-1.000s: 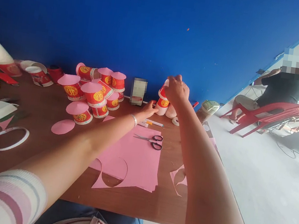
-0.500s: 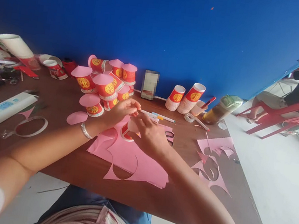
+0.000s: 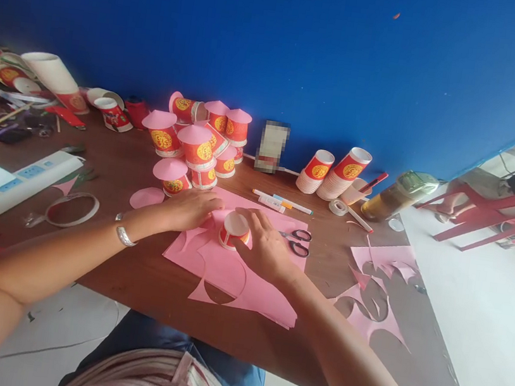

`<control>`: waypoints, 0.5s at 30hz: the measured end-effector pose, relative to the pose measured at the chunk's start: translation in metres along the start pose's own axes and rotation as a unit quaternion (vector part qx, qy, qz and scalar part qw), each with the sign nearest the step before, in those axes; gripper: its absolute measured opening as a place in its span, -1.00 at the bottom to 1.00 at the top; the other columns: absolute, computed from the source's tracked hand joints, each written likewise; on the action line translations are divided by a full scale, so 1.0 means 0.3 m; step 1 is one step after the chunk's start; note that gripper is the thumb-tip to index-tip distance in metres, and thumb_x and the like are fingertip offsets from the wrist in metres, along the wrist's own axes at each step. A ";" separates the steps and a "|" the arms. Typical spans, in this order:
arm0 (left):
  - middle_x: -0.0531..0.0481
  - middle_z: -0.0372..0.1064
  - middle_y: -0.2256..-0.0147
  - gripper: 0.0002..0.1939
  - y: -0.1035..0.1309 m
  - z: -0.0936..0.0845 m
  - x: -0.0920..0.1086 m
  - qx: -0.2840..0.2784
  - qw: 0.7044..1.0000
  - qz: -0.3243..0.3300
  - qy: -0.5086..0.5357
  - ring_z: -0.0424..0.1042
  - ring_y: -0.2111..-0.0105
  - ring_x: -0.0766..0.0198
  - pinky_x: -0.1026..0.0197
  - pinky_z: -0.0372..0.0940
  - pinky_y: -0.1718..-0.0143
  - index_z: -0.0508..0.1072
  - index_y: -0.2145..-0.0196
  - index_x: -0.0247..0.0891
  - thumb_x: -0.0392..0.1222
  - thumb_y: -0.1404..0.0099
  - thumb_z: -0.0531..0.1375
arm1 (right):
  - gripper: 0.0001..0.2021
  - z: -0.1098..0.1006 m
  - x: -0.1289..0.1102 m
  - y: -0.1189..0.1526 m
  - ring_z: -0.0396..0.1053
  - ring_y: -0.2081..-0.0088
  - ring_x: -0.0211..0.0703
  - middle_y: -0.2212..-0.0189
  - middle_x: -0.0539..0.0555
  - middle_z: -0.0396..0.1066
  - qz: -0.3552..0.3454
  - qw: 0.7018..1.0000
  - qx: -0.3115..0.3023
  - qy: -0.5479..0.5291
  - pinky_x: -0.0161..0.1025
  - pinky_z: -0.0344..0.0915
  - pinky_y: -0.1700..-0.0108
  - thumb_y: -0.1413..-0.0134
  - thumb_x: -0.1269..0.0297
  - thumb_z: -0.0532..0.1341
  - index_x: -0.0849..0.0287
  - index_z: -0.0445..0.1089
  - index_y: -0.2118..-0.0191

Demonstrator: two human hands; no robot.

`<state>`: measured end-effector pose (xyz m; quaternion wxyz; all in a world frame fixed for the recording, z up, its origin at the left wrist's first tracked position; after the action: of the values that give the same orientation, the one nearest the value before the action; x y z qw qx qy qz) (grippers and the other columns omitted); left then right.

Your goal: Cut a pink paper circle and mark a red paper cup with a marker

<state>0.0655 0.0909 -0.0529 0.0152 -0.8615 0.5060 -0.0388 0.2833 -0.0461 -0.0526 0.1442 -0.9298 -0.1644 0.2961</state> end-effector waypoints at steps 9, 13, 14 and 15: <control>-0.13 0.45 0.25 -0.73 -0.071 0.010 -0.015 0.082 0.990 0.074 -0.082 0.39 0.22 0.13 0.12 0.20 0.24 0.49 0.29 -0.28 -0.52 -0.44 0.07 | -0.13 0.079 0.047 0.015 0.37 -0.39 0.24 -0.45 0.29 0.26 0.151 0.984 0.025 -0.092 0.21 0.44 -0.35 -0.13 0.22 0.40 0.05 0.08 -0.50; -0.08 0.45 0.28 -0.79 -0.070 0.043 -0.045 0.067 0.996 0.051 -0.034 0.39 0.27 0.17 0.15 0.17 0.27 0.49 0.28 -0.27 -0.47 -0.45 0.13 | -0.12 0.100 0.066 0.013 0.29 -0.44 0.23 -0.47 0.32 0.24 0.158 0.981 0.048 -0.098 0.25 0.39 -0.39 -0.14 0.16 0.37 0.12 0.05 -0.52; -0.07 0.46 0.27 -0.80 -0.063 0.047 -0.049 0.060 0.996 0.055 -0.036 0.40 0.26 0.17 0.15 0.18 0.25 0.49 0.28 -0.27 -0.47 -0.44 0.14 | -0.11 0.102 0.069 0.014 0.27 -0.46 0.24 -0.47 0.33 0.22 0.157 0.981 0.051 -0.097 0.26 0.37 -0.41 -0.15 0.13 0.36 0.15 0.04 -0.52; -0.08 0.47 0.25 -0.82 -0.055 0.046 -0.051 0.053 0.996 0.064 -0.043 0.42 0.24 0.17 0.14 0.19 0.23 0.50 0.27 -0.27 -0.46 -0.43 0.16 | -0.11 0.102 0.071 0.014 0.25 -0.47 0.25 -0.48 0.35 0.20 0.158 0.981 0.051 -0.098 0.28 0.36 -0.41 -0.15 0.11 0.36 0.17 0.04 -0.52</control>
<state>0.0735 0.1121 -0.0662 0.0854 -0.8260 0.5565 -0.0272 0.2823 -0.0364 -0.0889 0.1261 -0.9018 -0.0129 0.4131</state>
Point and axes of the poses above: each hand's wrist, its own y-axis away from the middle knuckle, its own z-axis out of the palm, x = y × z, the point moved 1 cm from there along -y, towards the middle knuckle
